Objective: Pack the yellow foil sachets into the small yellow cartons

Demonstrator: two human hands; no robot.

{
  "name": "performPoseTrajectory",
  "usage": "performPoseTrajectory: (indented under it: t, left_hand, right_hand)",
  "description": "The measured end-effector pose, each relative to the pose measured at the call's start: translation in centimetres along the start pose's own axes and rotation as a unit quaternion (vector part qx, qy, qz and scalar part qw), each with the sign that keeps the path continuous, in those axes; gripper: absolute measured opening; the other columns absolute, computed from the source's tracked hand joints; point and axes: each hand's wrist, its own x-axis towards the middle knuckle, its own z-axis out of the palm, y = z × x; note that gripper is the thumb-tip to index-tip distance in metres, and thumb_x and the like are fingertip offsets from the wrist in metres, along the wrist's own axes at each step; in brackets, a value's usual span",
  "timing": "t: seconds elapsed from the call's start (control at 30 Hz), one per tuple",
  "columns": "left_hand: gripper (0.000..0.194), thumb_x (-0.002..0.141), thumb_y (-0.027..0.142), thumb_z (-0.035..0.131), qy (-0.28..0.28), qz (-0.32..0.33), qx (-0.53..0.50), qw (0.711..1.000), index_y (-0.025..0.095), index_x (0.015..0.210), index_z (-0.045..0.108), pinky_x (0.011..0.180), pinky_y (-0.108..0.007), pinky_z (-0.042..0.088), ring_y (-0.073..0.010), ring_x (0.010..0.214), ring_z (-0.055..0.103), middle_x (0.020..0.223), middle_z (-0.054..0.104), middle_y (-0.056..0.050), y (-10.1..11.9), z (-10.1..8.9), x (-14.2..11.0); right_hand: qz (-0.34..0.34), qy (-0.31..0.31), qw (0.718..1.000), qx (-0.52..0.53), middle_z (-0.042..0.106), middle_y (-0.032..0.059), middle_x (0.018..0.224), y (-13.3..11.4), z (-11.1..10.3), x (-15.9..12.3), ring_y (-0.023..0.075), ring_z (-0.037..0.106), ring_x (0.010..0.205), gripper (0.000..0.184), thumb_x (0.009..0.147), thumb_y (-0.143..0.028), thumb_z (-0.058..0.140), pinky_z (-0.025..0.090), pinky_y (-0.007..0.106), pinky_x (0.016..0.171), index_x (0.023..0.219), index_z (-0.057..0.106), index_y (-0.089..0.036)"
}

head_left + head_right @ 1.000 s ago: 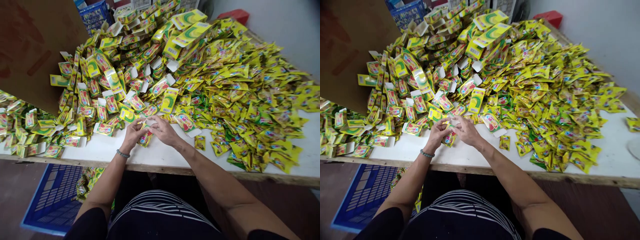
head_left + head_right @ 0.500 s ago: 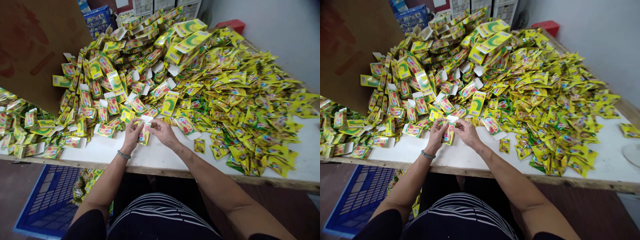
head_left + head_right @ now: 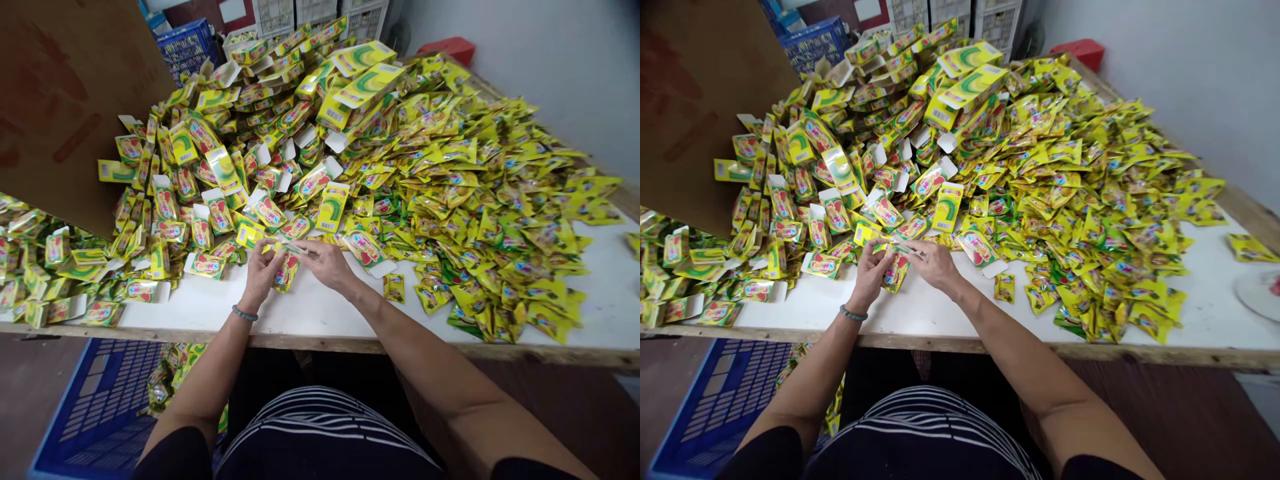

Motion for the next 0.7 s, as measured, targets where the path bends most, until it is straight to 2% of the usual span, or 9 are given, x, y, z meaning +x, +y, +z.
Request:
performPoseTrajectory:
  t: [0.1,0.23,0.43,0.6,0.7]
  left_hand:
    - [0.048,0.074,0.045,0.082,0.029,-0.002,-0.033,0.999,0.023,0.104,0.053,0.057,-0.021,0.047,-0.0093,0.053,0.057,0.062,0.061,0.007,-0.2,0.0,0.1]
    - [0.045,0.070,0.042,0.085,0.026,-0.015,-0.026,0.999,0.021,0.100,0.059,0.060,-0.023,0.050,-0.0102,0.056,0.060,0.065,0.065,0.005,-0.2,0.0,0.1]
    - [0.048,0.070,0.040,0.085,0.005,-0.018,0.013,1.000,0.020,0.109,0.065,0.054,-0.020,0.044,-0.0085,0.055,0.057,0.064,0.064,0.005,0.2,0.0,-0.1]
    - [0.046,0.074,0.042,0.082,-0.018,0.009,0.058,0.998,0.019,0.112,0.071,0.058,-0.022,0.046,-0.0101,0.060,0.059,0.069,0.067,0.002,0.2,-0.6,-0.2]
    - [0.041,0.075,0.043,0.081,-0.022,0.024,0.080,0.996,0.019,0.107,0.076,0.055,-0.022,0.042,-0.0096,0.058,0.054,0.067,0.064,0.001,0.2,-0.8,-0.3]
  right_hand:
    - [-0.022,-0.001,1.000,-0.006,0.078,0.0058,0.104,-0.5,0.3,-0.3,0.0222,0.069,0.098,0.024,0.089,-0.039,0.061,0.053,0.035,0.086,0.093,0.078,-0.023]
    - [0.009,0.019,1.000,0.005,0.077,0.0044,0.085,-0.2,0.8,-0.2,0.0182,0.067,0.076,0.026,0.082,-0.043,0.069,0.053,0.031,0.071,0.091,0.079,-0.021]
    - [0.094,-0.003,0.981,0.168,0.077,0.0042,0.085,0.5,0.0,0.1,0.0188,0.070,0.078,0.036,0.070,-0.049,0.079,0.056,0.034,0.078,0.087,0.078,-0.018]
    - [0.068,-0.044,0.991,0.104,0.078,0.0036,0.085,0.1,-1.3,0.1,0.0187,0.070,0.079,0.024,0.074,-0.042,0.076,0.055,0.034,0.079,0.086,0.081,-0.021]
    - [0.059,-0.052,0.991,0.109,0.078,0.0032,0.082,0.3,-1.6,0.3,0.0178,0.069,0.076,0.022,0.072,-0.039,0.077,0.055,0.033,0.076,0.084,0.081,-0.022]
